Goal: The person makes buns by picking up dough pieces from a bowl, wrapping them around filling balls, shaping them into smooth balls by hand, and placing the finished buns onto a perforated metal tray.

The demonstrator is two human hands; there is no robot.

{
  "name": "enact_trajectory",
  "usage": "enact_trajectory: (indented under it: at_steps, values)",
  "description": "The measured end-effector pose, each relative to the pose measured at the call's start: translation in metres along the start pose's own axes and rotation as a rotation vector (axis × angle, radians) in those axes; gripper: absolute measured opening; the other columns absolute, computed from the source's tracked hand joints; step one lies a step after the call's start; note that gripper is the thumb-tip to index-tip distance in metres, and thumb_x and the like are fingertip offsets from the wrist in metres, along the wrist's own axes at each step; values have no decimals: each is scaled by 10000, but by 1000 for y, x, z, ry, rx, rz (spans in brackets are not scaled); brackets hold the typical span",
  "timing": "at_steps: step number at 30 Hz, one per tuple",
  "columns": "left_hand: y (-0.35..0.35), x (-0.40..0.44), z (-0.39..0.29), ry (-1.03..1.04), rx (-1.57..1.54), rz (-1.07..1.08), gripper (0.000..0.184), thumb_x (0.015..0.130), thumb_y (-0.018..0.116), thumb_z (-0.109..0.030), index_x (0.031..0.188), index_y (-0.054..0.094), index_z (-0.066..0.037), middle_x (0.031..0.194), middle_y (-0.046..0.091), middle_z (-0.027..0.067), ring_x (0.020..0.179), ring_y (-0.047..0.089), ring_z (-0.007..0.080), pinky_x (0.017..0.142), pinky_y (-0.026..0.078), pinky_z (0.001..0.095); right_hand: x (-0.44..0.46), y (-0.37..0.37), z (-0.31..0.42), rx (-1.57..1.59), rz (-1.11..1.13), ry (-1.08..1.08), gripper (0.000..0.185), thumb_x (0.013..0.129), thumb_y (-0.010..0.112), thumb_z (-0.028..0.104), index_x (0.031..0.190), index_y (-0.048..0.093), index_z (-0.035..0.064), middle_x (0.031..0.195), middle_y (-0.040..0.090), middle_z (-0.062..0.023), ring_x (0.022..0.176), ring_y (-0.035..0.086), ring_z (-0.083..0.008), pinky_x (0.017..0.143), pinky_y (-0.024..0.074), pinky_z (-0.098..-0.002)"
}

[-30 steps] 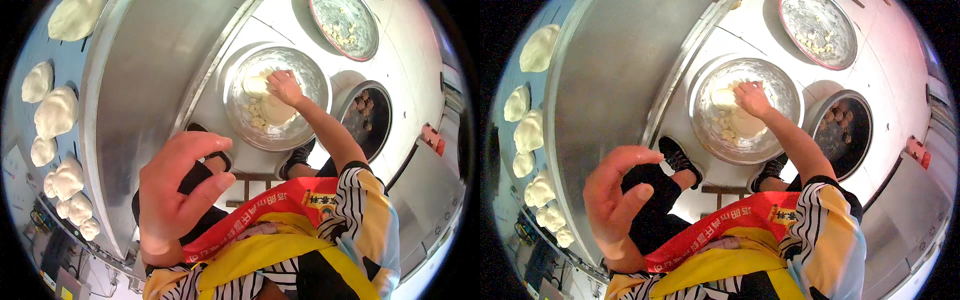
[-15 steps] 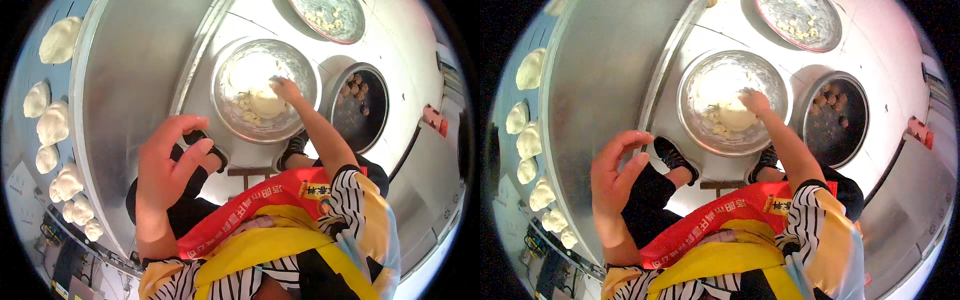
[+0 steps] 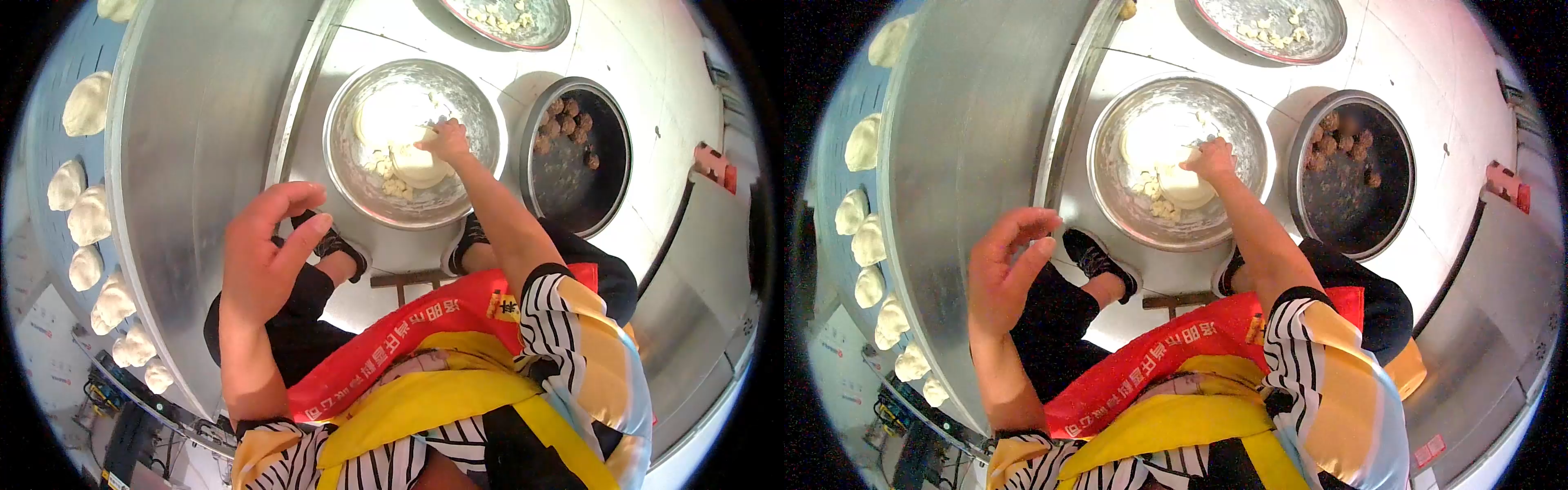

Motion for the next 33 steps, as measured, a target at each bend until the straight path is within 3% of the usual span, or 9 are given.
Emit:
enact_trajectory:
  at_steps: [6, 9, 13, 14, 17, 18, 27, 28, 33]
  values:
    - [1, 4, 5, 9, 58, 28, 262, 794, 671, -96, 1034, 612, -8, 935, 661, 108, 860, 629, 211, 779, 485, 300, 25, 23, -17, 272, 131, 20, 922, 545, 806, 590, 1177, 583, -43, 1188, 573, -245, 1119, 555, -346, 974, 420, -363]
    - [-1, 6, 2, 12, 97, 39, 262, 788, 674, -97, 1026, 612, -7, 915, 656, 115, 848, 627, 221, 769, 483, 299, 46, 39, -23, 397, 443, 8, 934, 505, 820, 597, 1141, 604, -53, 1187, 577, -252, 1142, 544, -339, 950, 429, -371]
    - [-2, 6, -3, 19, 144, 62, 264, 787, 677, -101, 1022, 608, -4, 916, 647, 120, 835, 626, 235, 757, 482, 296, 46, 54, -17, 404, 370, -173, 913, 461, 829, 605, 1073, 645, -47, 1118, 611, -250, 1112, 562, -332, 921, 437, -381]
    - [-2, 6, -4, 24, 145, 62, 266, 788, 678, -102, 1025, 607, -3, 915, 642, 122, 831, 626, 236, 750, 482, 296, 26, 30, -8, 182, 327, -118, 932, 513, 840, 535, 1174, 568, -65, 1126, 600, -248, 1103, 564, -332, 940, 431, -371]
    - [-1, 5, -3, 3, 139, 77, 273, 796, 660, -93, 1050, 604, -9, 946, 642, 117, 869, 623, 225, 779, 474, 300, -13, 22, -12, 426, 77, -99, 969, 581, 837, 446, 1282, 425, -83, 1132, 587, -251, 1079, 574, -344, 933, 449, -374]
    - [0, 5, -4, -29, 136, 107, 278, 803, 641, -82, 1070, 604, -17, 978, 651, 107, 913, 621, 213, 821, 467, 305, -26, 15, -3, 378, 152, -39, 954, 624, 830, 371, 1298, 335, -89, 1146, 580, -247, 1052, 587, -356, 923, 466, -378]
    - [-1, -7, -17, 26, 117, 114, 286, 815, 619, -81, 1095, 601, -29, 1006, 663, 95, 962, 621, 199, 872, 457, 317, -89, -9, 20, 445, 8, 42, 774, 628, 821, 310, 1233, 431, 26, 940, 646, -210, 930, 630, -346, 835, 490, -406]
    - [-2, -10, -16, 35, 100, 104, 286, 816, 618, -80, 1096, 600, -29, 1005, 664, 95, 961, 620, 198, 871, 457, 316, -91, -4, 6, 508, 138, 138, 791, 632, 814, 303, 1264, 423, 34, 1013, 629, -205, 999, 599, -353, 873, 474, -399]
    - [-7, -14, -14, 54, 122, 94, 287, 819, 618, -73, 1101, 601, -25, 1001, 663, 103, 954, 618, 190, 871, 456, 308, -81, -34, -39, 22, -181, 3, 769, 667, 792, 302, 1297, 437, 40, 1208, 541, -198, 1163, 491, -335, 956, 421, -395]
Point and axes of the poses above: each hand's wrist, its own x-axis towards the middle knuckle, its own y-axis out of the palm, z = x × y, the point moved 8 cm from there along x, towards the middle knuckle
